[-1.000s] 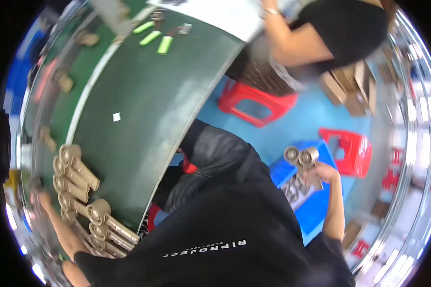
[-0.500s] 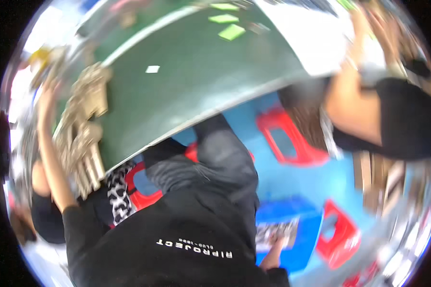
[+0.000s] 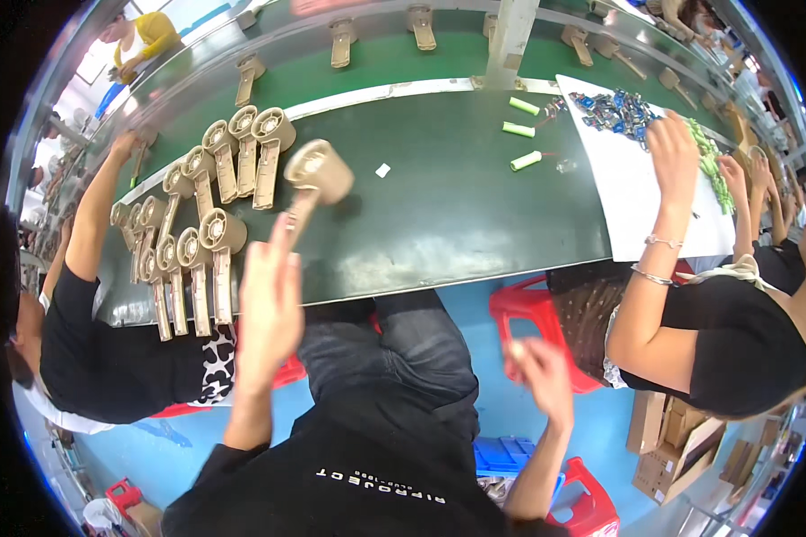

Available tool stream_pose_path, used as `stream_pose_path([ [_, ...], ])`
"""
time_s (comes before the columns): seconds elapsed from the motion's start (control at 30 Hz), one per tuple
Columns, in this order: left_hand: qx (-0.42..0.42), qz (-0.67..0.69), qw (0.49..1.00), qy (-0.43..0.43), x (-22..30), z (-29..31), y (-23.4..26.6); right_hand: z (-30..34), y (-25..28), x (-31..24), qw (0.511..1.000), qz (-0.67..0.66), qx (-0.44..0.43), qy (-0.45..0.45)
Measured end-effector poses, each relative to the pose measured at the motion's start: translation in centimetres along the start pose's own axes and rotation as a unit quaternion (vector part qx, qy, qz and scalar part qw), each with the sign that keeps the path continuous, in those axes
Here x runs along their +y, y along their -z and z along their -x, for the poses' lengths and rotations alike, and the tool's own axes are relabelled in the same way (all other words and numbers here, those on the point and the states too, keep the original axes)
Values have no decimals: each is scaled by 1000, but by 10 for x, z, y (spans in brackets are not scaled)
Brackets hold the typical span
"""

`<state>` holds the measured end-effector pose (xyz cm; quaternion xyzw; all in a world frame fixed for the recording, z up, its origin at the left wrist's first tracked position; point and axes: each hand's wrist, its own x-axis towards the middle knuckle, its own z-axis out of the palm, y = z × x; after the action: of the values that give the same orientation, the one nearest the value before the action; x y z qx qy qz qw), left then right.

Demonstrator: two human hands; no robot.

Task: Assembling the internal motor and components into portable fan housings on a factory production line.

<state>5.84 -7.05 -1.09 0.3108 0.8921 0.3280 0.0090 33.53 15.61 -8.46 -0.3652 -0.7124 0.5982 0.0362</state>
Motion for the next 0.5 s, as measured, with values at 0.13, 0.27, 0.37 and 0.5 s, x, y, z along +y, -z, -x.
stream_pose_path([
  [0.13,72,-18,997,-8,-9,5,-46,-116,-49,-148,946,137,174,235],
  [0.27,46,29,999,0,1,6,-59,-208,-53,-188,818,328,336,333],
  [0.37,42,35,998,-30,-9,5,-62,-248,-30,-201,780,410,379,282],
  [0.5,19,89,995,-43,-11,4,-46,-292,13,-200,775,471,386,170],
])
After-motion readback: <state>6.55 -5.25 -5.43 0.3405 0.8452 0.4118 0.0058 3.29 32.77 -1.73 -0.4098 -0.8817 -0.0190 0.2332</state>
